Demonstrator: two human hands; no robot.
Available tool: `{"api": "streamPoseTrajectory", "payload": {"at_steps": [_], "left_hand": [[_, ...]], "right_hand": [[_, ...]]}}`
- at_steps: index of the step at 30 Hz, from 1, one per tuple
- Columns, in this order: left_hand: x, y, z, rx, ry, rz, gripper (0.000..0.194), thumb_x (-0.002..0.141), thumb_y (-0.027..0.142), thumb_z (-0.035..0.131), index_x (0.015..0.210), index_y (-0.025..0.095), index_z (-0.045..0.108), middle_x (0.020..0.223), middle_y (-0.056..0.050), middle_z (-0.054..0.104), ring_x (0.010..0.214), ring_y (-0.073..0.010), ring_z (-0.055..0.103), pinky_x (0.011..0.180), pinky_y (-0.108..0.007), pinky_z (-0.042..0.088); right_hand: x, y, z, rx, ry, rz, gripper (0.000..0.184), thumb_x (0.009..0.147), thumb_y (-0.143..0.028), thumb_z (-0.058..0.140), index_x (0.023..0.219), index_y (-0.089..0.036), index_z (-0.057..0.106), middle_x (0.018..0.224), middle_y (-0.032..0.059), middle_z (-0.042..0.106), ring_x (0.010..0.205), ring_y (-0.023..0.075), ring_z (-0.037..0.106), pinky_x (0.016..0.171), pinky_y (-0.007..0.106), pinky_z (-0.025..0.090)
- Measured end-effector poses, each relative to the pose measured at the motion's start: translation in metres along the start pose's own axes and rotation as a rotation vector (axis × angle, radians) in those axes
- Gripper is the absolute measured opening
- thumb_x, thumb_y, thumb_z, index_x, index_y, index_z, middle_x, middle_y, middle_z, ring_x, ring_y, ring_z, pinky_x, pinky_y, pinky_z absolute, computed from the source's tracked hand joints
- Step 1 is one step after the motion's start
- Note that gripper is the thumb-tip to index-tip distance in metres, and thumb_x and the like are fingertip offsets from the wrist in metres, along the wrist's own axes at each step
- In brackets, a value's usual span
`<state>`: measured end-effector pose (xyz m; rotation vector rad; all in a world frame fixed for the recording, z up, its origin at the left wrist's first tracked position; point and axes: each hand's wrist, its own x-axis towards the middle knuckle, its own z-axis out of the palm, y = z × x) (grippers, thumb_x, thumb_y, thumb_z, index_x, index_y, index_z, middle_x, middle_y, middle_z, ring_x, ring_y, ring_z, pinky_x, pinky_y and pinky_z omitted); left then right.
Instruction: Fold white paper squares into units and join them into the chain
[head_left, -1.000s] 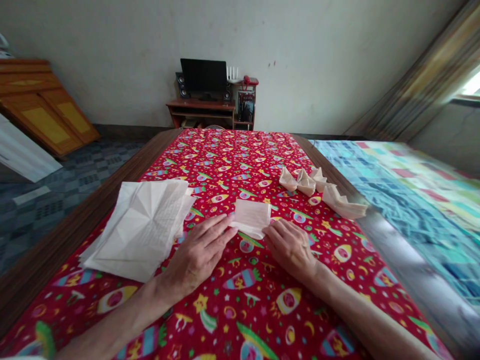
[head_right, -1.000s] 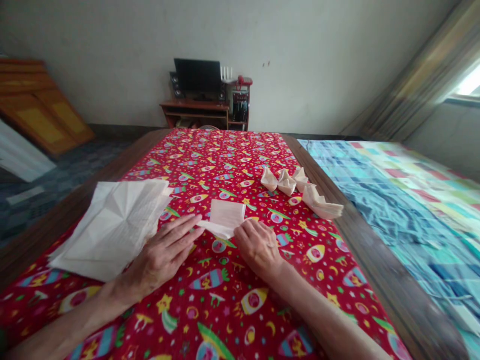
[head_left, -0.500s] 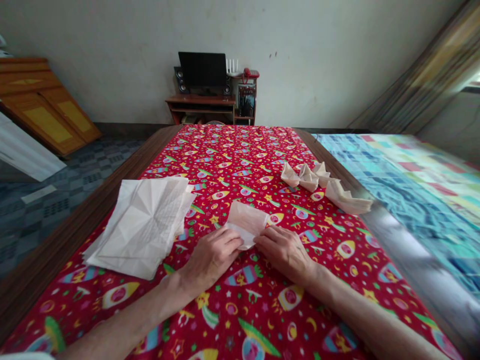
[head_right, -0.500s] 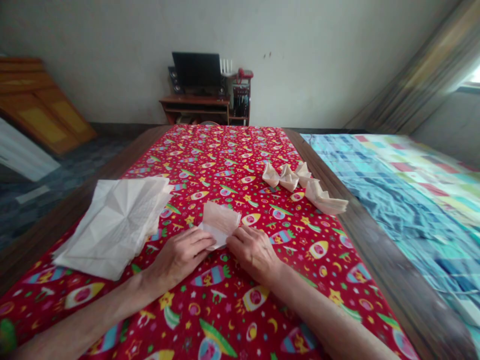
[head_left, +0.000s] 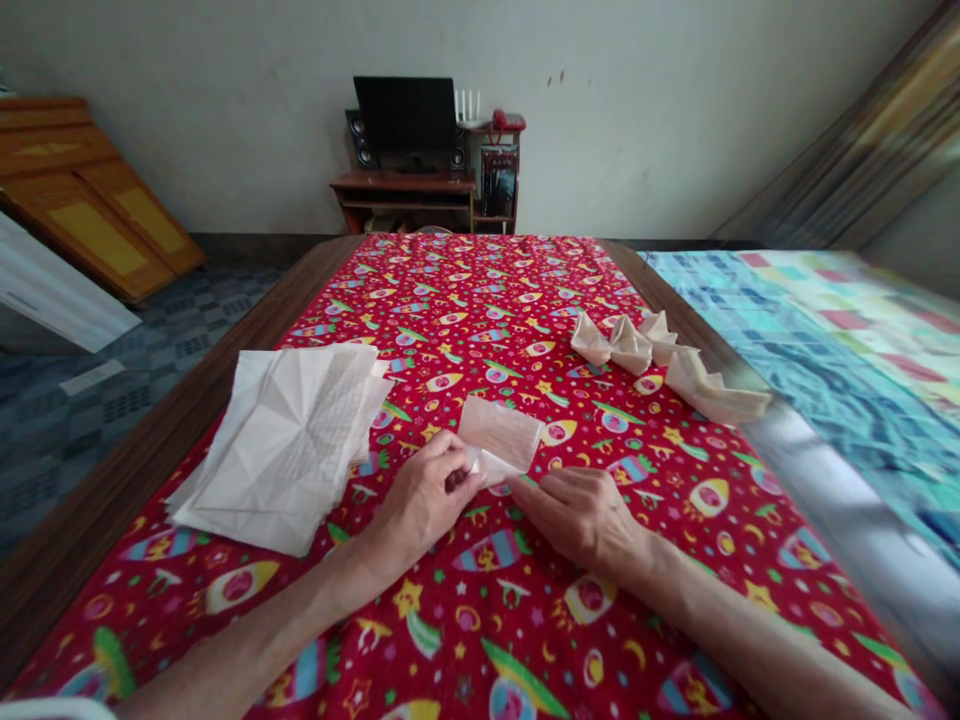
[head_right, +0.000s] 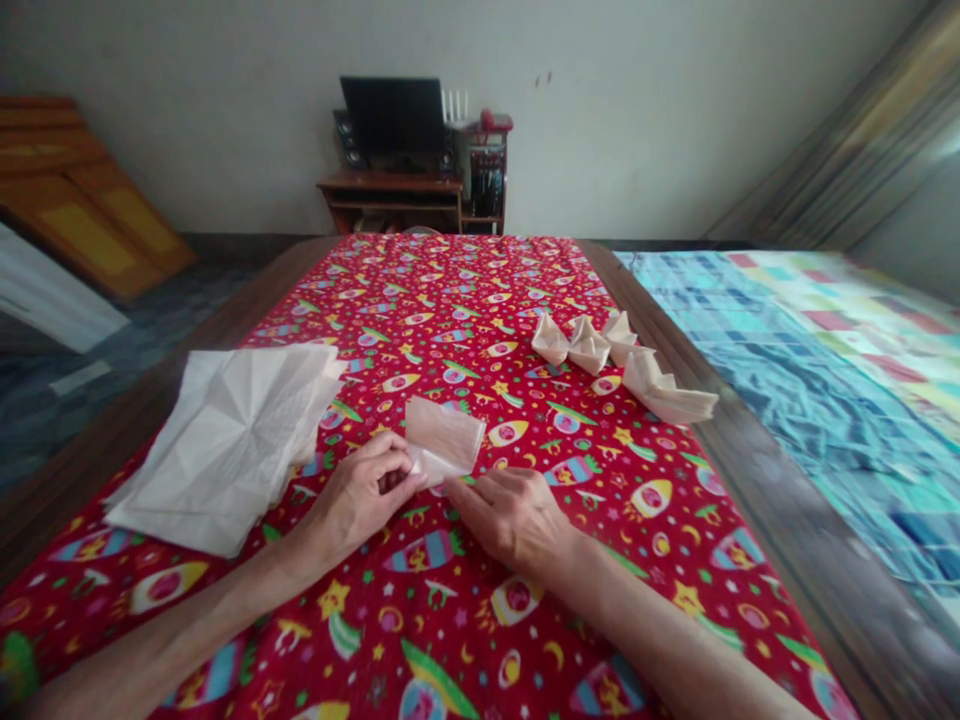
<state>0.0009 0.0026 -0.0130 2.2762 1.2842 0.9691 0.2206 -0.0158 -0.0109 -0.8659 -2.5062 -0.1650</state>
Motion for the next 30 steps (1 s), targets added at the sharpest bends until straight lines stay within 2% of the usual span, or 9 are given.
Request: {"api": "streamPoseTrajectory", "payload": {"at_steps": [3,13,18,25,28,30], "left_hand": [[0.0006,0.0016,-0.0004,0.012,-0.01,-0.019,0.02,0.08,0.015,0.061,0.061,0.016,0.053,0.076,0.001,0.051,0.057,-0.0062,0.048,0.054,-0.018,0.042],[0.0004,0.0021,-0.0001,0.054,-0.03,-0.054,0.022,0.08,0.014,0.061,0.061,0.016,0.05,0.076,0.001,0.048,0.061,-0.0073,0.049,0.057,-0.019,0.043],[0.0002,0.0011,-0.0017,0.084,-0.064,-0.085,0.02,0.08,0.017,0.065,0.065,0.016,0.053,0.078,0.001,0.048,0.06,-0.0073,0.049,0.056,-0.02,0.041],[0.0011,0.0002,-0.0022,0.096,-0.08,-0.079,0.02,0.08,0.015,0.065,0.066,0.016,0.05,0.077,0.002,0.046,0.062,-0.0081,0.05,0.057,-0.02,0.042],[0.0005,-0.0017,-0.0002,0.13,-0.047,-0.1,0.018,0.076,0.014,0.069,0.08,0.017,0.052,0.082,0.002,0.049,0.069,-0.0105,0.054,0.063,-0.022,0.047],[-0.0007,-0.0035,0.0016,0.159,-0.014,-0.109,0.032,0.073,0.014,0.072,0.098,0.018,0.052,0.092,0.0,0.051,0.074,-0.0121,0.057,0.068,-0.024,0.05]], "right_hand": [[-0.0018,-0.002,0.0014,-0.028,-0.016,-0.032,0.024,0.094,-0.016,0.042,0.111,-0.014,0.058,0.06,-0.0025,0.059,0.05,0.01,0.051,0.046,0.026,0.032],[-0.0019,-0.0013,0.0046,-0.043,-0.052,0.06,0.023,0.094,-0.018,0.039,0.096,-0.014,0.062,0.053,-0.0033,0.055,0.045,0.0098,0.046,0.043,0.028,0.025],[-0.0016,-0.0015,0.0044,-0.027,-0.08,0.088,0.023,0.094,-0.019,0.041,0.097,-0.015,0.063,0.053,-0.003,0.055,0.046,0.009,0.046,0.044,0.027,0.024],[-0.0009,-0.0019,0.0053,-0.024,-0.047,0.09,0.023,0.094,-0.018,0.041,0.097,-0.013,0.063,0.054,-0.003,0.056,0.047,0.0087,0.047,0.046,0.027,0.024],[0.0002,-0.0023,0.0049,-0.031,-0.038,0.088,0.024,0.094,-0.017,0.041,0.096,-0.013,0.064,0.053,-0.0029,0.055,0.046,0.0088,0.047,0.046,0.027,0.023],[0.0007,-0.0023,0.005,-0.031,-0.041,0.089,0.024,0.094,-0.017,0.041,0.096,-0.013,0.064,0.054,-0.0026,0.056,0.046,0.009,0.048,0.047,0.027,0.023]]}}
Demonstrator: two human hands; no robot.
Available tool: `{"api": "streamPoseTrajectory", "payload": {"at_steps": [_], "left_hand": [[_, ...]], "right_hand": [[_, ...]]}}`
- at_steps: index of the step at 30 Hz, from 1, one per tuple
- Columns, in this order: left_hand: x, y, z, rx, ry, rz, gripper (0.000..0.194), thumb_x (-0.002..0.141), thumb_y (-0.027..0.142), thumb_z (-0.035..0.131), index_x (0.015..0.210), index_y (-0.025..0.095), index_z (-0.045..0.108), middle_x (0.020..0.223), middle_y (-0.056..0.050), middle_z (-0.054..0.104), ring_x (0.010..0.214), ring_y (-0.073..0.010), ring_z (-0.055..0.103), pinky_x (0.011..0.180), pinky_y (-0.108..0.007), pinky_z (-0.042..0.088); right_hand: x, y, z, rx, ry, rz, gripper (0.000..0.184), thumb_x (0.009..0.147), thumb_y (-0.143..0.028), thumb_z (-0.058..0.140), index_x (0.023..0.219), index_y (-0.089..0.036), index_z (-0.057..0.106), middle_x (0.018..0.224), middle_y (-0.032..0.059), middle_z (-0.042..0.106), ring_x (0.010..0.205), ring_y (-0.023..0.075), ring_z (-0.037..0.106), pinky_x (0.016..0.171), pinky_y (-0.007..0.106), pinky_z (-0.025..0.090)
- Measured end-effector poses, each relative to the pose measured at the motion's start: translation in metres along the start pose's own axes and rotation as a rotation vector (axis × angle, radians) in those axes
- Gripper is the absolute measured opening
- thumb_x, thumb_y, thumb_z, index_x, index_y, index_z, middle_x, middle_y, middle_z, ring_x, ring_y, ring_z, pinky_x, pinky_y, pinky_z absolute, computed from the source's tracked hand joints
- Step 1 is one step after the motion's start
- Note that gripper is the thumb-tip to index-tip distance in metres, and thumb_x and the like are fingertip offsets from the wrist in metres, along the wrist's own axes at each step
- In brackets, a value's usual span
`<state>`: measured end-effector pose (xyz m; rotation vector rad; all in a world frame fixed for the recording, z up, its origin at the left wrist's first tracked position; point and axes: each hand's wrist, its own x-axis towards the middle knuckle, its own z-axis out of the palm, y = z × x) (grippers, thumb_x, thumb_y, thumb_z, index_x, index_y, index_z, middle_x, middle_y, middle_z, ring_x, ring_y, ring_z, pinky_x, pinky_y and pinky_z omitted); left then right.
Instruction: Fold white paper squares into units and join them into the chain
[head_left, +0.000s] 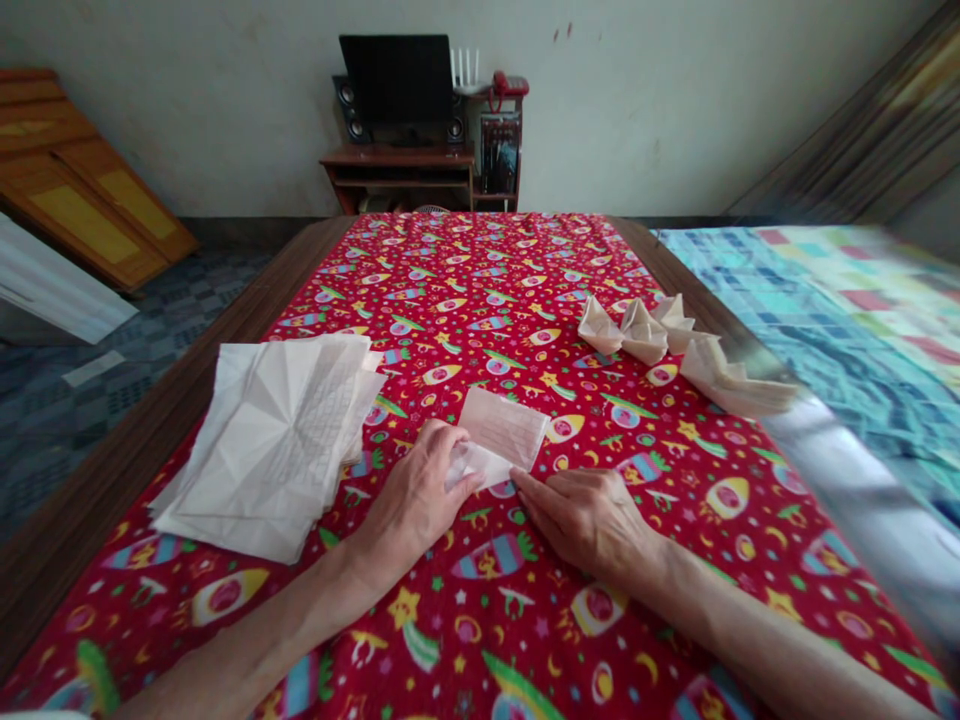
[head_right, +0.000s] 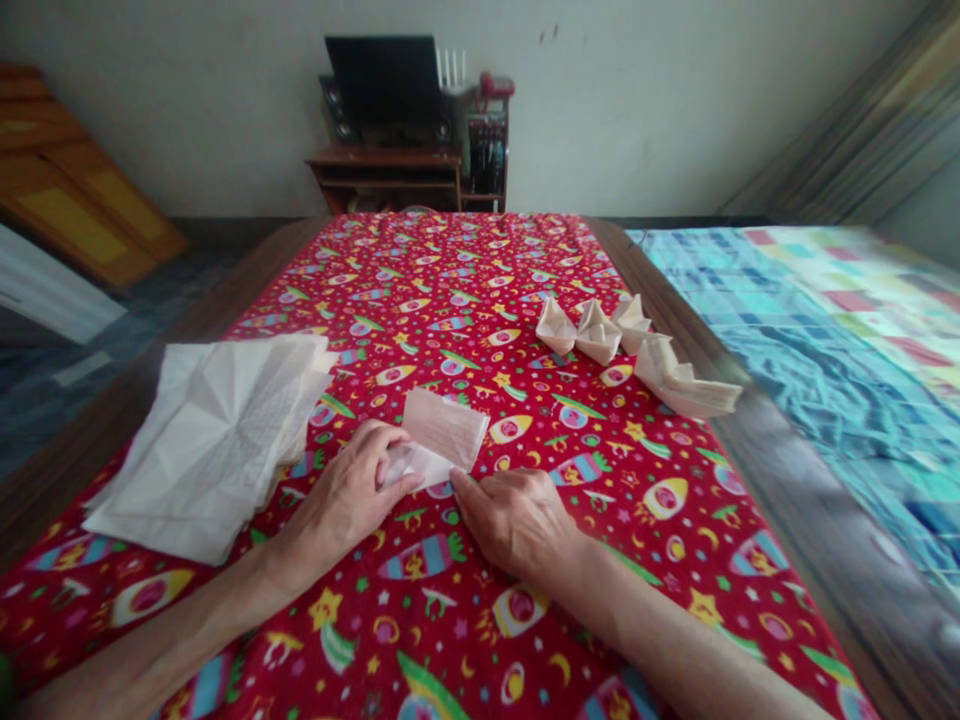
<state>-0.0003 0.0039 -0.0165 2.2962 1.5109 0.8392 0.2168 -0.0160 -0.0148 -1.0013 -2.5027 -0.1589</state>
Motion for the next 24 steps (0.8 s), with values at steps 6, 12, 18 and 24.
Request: {"api": "streamPoseTrajectory", "payload": {"at_steps": [6,12,18,24], "left_hand": [[-0.003,0.003,-0.003,0.11,-0.041,0.199,0.028,0.088,0.017,0.057,0.115,0.023,0.056,0.108,-0.004,0.054,0.092,-0.0152,0.057,0.077,-0.026,0.051],[-0.003,0.012,-0.013,0.274,-0.161,0.489,0.025,0.096,0.02,0.043,0.115,0.02,0.059,0.113,-0.002,0.063,0.102,-0.0183,0.053,0.087,-0.034,0.047],[-0.006,0.011,-0.009,0.277,-0.187,0.528,0.031,0.098,0.018,0.034,0.121,0.014,0.056,0.119,-0.004,0.061,0.112,-0.0177,0.05,0.097,-0.035,0.042],[-0.01,0.014,-0.01,0.275,-0.214,0.504,0.032,0.098,0.018,0.036,0.125,0.013,0.052,0.123,-0.005,0.059,0.115,-0.0186,0.049,0.1,-0.035,0.04]], "right_hand": [[-0.001,0.0,0.0,0.014,0.001,0.013,0.023,0.094,-0.018,0.041,0.094,-0.014,0.064,0.054,-0.0021,0.057,0.046,0.0099,0.049,0.047,0.027,0.022],[-0.001,0.0,-0.001,0.028,-0.007,0.021,0.024,0.094,-0.02,0.038,0.089,-0.015,0.062,0.052,-0.0024,0.056,0.044,0.0097,0.046,0.047,0.027,0.021],[0.001,-0.001,-0.001,0.028,-0.027,0.034,0.023,0.094,-0.02,0.04,0.086,-0.015,0.061,0.053,-0.0022,0.056,0.045,0.0102,0.048,0.048,0.028,0.021],[-0.001,-0.001,0.002,0.014,-0.011,0.062,0.021,0.093,-0.022,0.043,0.088,-0.016,0.063,0.054,-0.0028,0.058,0.046,0.0099,0.049,0.049,0.028,0.023]]}}
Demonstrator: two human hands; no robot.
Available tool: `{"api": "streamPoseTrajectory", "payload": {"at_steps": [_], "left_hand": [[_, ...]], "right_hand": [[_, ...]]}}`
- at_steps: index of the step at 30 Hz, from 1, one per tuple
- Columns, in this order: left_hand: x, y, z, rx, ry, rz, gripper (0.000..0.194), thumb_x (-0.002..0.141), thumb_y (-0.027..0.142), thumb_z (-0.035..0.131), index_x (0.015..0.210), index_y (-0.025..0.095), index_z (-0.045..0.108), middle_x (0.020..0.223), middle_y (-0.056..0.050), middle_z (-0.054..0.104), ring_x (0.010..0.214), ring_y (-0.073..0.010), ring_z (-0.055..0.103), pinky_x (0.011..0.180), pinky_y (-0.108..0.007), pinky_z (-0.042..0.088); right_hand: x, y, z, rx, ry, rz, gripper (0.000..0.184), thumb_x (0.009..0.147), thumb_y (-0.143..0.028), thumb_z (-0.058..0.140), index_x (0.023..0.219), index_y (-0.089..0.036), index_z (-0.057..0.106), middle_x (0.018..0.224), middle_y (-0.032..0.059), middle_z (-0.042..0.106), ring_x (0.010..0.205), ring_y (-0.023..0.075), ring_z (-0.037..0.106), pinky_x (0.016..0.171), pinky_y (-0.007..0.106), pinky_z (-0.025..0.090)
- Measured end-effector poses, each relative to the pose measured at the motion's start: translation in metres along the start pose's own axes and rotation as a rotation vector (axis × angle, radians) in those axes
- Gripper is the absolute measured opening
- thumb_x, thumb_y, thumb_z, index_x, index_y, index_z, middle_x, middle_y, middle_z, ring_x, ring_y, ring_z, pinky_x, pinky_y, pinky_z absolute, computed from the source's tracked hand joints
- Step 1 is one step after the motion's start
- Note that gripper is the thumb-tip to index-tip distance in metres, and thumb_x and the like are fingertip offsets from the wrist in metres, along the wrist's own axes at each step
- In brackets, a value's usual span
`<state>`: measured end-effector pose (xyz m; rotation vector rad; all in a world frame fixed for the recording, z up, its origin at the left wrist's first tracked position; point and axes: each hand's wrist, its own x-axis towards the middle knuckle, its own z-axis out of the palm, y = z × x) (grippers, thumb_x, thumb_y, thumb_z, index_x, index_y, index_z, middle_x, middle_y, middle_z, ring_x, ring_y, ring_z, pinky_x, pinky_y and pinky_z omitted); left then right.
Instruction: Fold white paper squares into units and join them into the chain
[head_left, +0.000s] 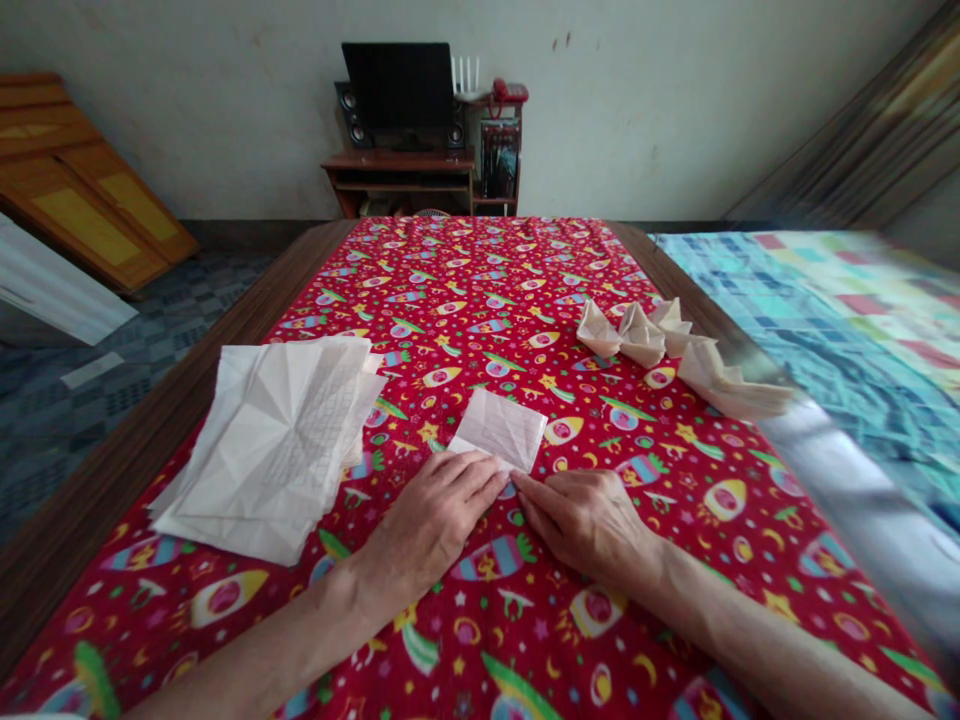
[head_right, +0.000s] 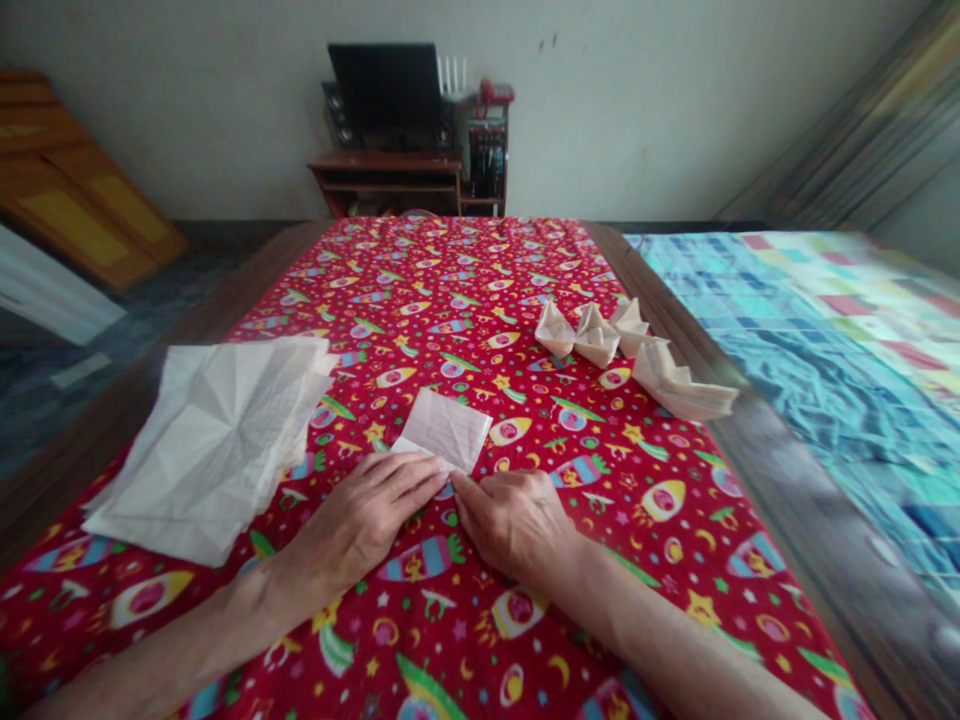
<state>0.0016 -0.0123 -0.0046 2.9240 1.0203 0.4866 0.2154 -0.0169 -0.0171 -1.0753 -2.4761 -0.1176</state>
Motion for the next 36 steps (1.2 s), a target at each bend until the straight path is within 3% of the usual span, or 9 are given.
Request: {"api": "streamPoseTrajectory", "payload": {"at_steps": [23,36], "left_hand": [[-0.009,0.001,-0.006,0.044,-0.144,-0.048,0.042,0.094,0.013,0.041,0.135,0.021,0.044,0.137,-0.002,0.049,0.125,-0.0192,0.042,0.105,-0.037,0.034],[-0.031,-0.002,-0.012,0.112,-0.092,-0.096,0.049,0.086,0.004,0.041,0.13,0.022,0.05,0.136,-0.002,0.051,0.125,-0.0208,0.041,0.103,-0.038,0.036]], "right_hand": [[-0.001,-0.001,0.002,-0.043,0.012,0.066,0.025,0.091,-0.024,0.045,0.08,-0.018,0.066,0.053,-0.002,0.059,0.046,0.0085,0.047,0.049,0.027,0.022],[-0.001,-0.002,0.001,-0.057,0.035,0.072,0.028,0.092,-0.025,0.043,0.088,-0.018,0.07,0.052,-0.0016,0.059,0.045,0.0083,0.047,0.049,0.027,0.02]]}}
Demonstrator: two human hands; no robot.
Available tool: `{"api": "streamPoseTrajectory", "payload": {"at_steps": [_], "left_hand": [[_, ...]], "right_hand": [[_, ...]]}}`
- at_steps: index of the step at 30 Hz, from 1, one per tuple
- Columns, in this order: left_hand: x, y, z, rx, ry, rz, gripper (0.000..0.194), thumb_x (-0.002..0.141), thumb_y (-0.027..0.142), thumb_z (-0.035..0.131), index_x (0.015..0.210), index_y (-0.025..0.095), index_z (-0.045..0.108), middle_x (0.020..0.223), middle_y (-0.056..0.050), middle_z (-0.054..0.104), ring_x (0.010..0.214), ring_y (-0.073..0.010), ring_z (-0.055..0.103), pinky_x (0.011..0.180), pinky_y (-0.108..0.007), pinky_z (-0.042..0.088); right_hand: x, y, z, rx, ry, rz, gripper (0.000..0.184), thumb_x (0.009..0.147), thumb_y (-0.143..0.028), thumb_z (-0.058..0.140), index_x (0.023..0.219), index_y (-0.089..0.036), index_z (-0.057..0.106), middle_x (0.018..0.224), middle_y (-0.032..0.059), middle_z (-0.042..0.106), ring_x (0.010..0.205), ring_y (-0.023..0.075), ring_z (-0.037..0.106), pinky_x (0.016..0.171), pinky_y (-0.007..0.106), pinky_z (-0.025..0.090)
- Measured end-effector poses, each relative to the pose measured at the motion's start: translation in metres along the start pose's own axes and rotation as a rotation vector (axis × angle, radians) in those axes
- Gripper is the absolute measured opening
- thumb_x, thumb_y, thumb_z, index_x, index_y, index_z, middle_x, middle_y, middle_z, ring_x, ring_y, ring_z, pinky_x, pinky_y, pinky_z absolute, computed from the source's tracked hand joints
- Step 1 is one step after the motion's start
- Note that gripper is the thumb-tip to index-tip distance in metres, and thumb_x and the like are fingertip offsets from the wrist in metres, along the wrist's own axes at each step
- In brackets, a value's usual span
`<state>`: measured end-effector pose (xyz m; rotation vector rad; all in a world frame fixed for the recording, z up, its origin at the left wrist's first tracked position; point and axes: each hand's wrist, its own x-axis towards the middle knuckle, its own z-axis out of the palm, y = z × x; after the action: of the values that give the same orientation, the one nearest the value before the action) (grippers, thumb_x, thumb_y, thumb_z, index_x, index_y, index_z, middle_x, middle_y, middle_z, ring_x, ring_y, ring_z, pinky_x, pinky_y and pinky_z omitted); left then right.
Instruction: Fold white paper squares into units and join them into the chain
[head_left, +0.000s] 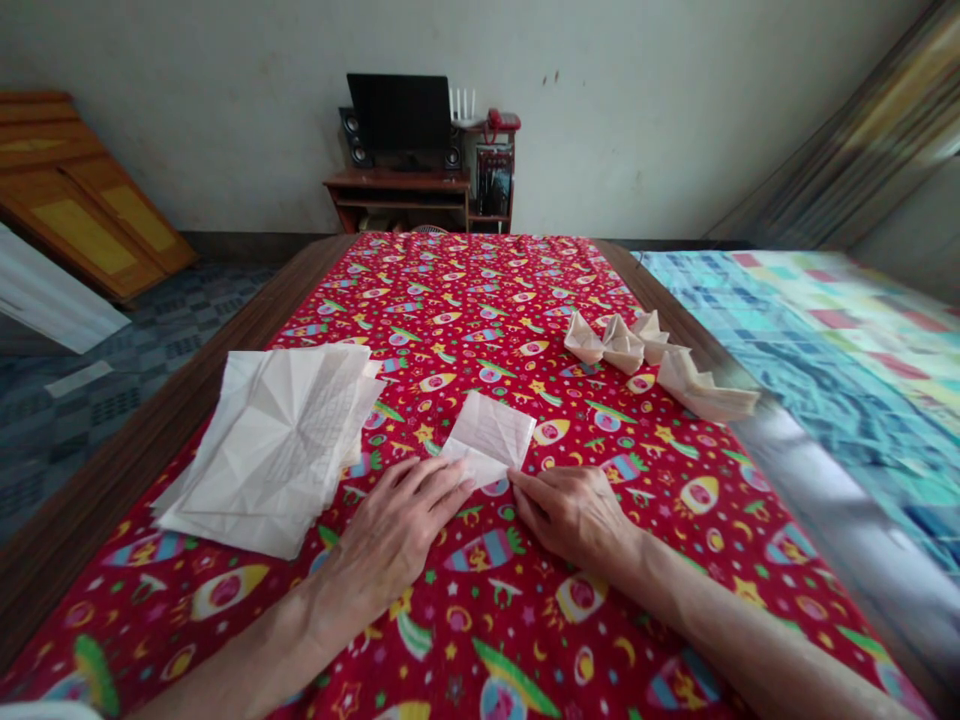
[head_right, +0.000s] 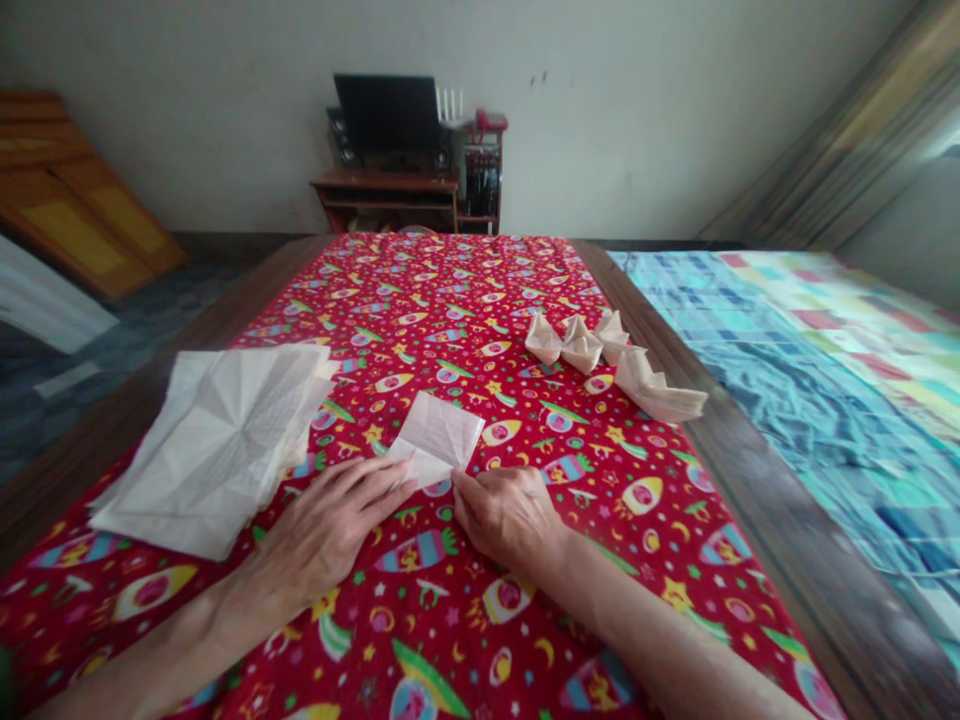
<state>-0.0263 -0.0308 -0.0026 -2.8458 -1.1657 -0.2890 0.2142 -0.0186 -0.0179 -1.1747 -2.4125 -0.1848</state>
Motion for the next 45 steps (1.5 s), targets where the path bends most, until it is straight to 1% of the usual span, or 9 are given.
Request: {"api": "streamPoseTrajectory", "payload": {"at_steps": [13,20,24,28,32,35,40,42,45], "left_hand": [[-0.018,-0.001,-0.005,0.044,0.089,-0.007,0.059,0.075,-0.007,0.033,0.123,0.017,0.058,0.128,-0.005,0.058,0.121,-0.0202,0.048,0.101,-0.039,0.041],[-0.007,-0.002,-0.015,-0.027,0.225,0.031,0.04,0.085,0.001,0.038,0.114,0.014,0.062,0.12,-0.007,0.062,0.114,-0.0196,0.052,0.103,-0.038,0.039],[0.013,0.01,-0.017,-0.023,0.099,0.08,0.04,0.09,0.009,0.041,0.129,0.016,0.049,0.129,-0.006,0.056,0.12,-0.0183,0.047,0.105,-0.036,0.036],[0.026,0.012,-0.012,0.05,0.006,0.03,0.032,0.091,0.013,0.044,0.122,0.018,0.052,0.123,-0.006,0.058,0.111,-0.0187,0.053,0.096,-0.034,0.041],[0.029,0.006,-0.012,0.086,0.001,0.033,0.027,0.089,0.01,0.047,0.114,0.017,0.055,0.114,-0.007,0.061,0.106,-0.0206,0.054,0.092,-0.036,0.043],[0.029,0.003,-0.015,0.087,-0.023,0.047,0.026,0.086,0.007,0.047,0.109,0.015,0.058,0.109,-0.007,0.063,0.104,-0.0209,0.055,0.087,-0.034,0.046],[0.034,-0.01,-0.012,0.114,0.075,0.09,0.027,0.089,0.009,0.046,0.112,0.014,0.059,0.11,-0.007,0.063,0.106,-0.0207,0.055,0.091,-0.035,0.045],[0.04,-0.019,-0.009,0.124,0.113,0.097,0.026,0.09,0.01,0.045,0.11,0.015,0.06,0.108,-0.007,0.064,0.105,-0.0211,0.055,0.09,-0.036,0.045],[0.052,-0.029,-0.006,0.098,0.112,0.092,0.023,0.09,0.01,0.046,0.106,0.016,0.062,0.107,-0.006,0.063,0.107,-0.0216,0.054,0.091,-0.037,0.044]], "right_hand": [[0.0,0.001,-0.001,0.012,-0.032,0.021,0.026,0.091,-0.025,0.044,0.09,-0.018,0.069,0.055,-0.0011,0.061,0.047,0.0078,0.048,0.049,0.025,0.022],[0.001,0.002,0.001,0.018,-0.035,-0.001,0.026,0.091,-0.024,0.044,0.091,-0.017,0.069,0.055,-0.0006,0.062,0.047,0.0081,0.049,0.049,0.025,0.023],[0.001,0.001,0.0,0.02,-0.022,-0.003,0.026,0.091,-0.023,0.045,0.089,-0.017,0.07,0.055,-0.0001,0.062,0.047,0.0082,0.049,0.049,0.025,0.023],[0.002,0.003,-0.004,0.123,-0.055,0.014,0.027,0.092,-0.023,0.043,0.089,-0.017,0.07,0.058,0.0006,0.061,0.049,0.0086,0.05,0.049,0.023,0.027],[0.012,0.017,-0.006,0.341,0.065,0.14,0.025,0.094,-0.026,0.046,0.105,-0.018,0.066,0.081,0.0051,0.065,0.07,0.0123,0.06,0.063,0.022,0.043],[0.025,0.032,-0.003,0.277,0.146,0.235,0.033,0.093,-0.033,0.049,0.12,-0.018,0.058,0.097,0.0099,0.063,0.086,0.0182,0.06,0.075,0.03,0.046],[0.034,0.039,0.004,0.291,0.024,0.281,0.036,0.089,-0.028,0.051,0.122,-0.015,0.054,0.076,0.0027,0.064,0.064,0.014,0.058,0.061,0.025,0.043],[0.029,0.033,0.004,0.344,-0.032,0.323,0.037,0.087,-0.024,0.051,0.122,-0.015,0.054,0.065,-0.0019,0.061,0.056,0.012,0.055,0.055,0.022,0.039],[0.015,0.018,0.004,0.44,-0.005,0.374,0.05,0.084,-0.021,0.05,0.133,-0.014,0.043,0.061,-0.0047,0.059,0.053,0.0111,0.053,0.051,0.021,0.037]]}}
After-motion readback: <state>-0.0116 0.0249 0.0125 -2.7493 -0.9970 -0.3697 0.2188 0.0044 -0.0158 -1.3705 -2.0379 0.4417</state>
